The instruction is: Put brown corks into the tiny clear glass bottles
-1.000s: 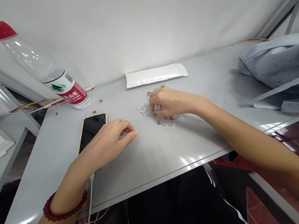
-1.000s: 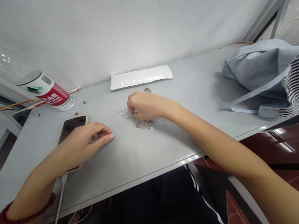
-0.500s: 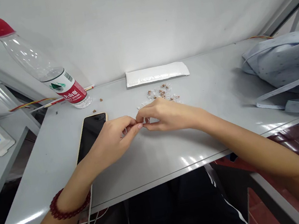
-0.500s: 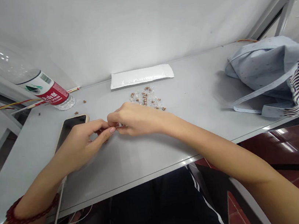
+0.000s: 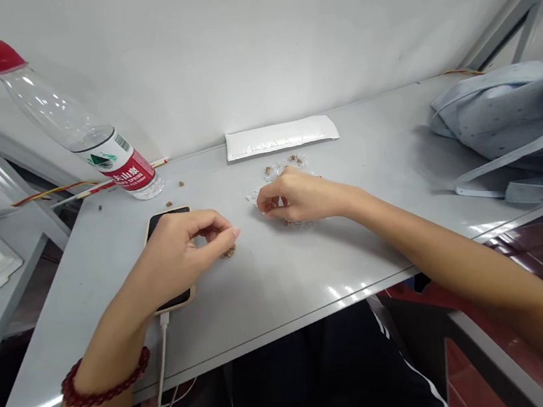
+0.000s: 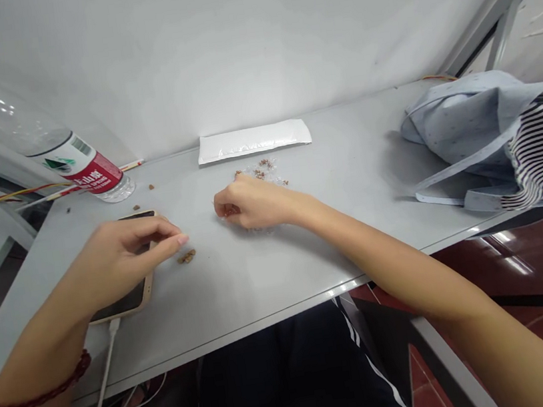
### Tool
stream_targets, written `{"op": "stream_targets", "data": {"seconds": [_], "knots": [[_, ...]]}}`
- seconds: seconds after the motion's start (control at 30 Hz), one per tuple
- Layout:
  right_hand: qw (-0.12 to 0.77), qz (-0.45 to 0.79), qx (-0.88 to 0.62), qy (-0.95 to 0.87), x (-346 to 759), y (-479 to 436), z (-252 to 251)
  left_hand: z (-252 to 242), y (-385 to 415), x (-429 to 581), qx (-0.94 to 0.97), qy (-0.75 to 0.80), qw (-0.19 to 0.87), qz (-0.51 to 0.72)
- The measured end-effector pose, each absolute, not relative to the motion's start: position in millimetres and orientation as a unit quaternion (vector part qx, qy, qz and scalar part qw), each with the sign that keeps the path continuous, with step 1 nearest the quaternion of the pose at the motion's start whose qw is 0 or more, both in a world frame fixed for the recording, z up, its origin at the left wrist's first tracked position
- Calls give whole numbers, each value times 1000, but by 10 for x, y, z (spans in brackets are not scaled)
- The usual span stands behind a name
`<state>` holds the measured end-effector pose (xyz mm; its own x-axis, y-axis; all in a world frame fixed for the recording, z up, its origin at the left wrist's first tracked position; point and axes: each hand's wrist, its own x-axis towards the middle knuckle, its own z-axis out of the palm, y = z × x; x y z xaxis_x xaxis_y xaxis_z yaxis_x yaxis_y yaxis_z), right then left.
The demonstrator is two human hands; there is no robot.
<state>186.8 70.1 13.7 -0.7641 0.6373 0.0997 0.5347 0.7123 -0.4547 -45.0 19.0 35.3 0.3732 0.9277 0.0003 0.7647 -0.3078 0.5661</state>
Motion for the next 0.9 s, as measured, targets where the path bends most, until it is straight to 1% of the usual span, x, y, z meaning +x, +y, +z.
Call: {"op": "stream_targets", "data": {"seconds": [0.17, 0.33, 0.43, 0.57, 0.73, 0.8, 0.9], "knots": [[115, 208, -339, -910, 1856, 731, 90, 284, 266, -525, 794, 551, 235, 101], [92, 166, -350, -917, 1834, 757, 30, 186, 316, -567, 816, 538, 208, 40], [87, 163, -359, -915, 1853, 768, 47, 177, 321, -581, 814, 538, 218, 20], [80, 162, -401, -898, 1914, 735, 171, 180, 304, -596, 803, 548, 233, 14], [-12, 203, -468, -860, 2017, 686, 348, 133, 294, -607, 820, 533, 205, 25], [-30, 216, -471, -855, 2040, 683, 365, 105, 300, -606, 838, 504, 207, 26], [-33, 222, -455, -862, 2045, 696, 319, 84, 310, -596, 844, 478, 239, 36]]}}
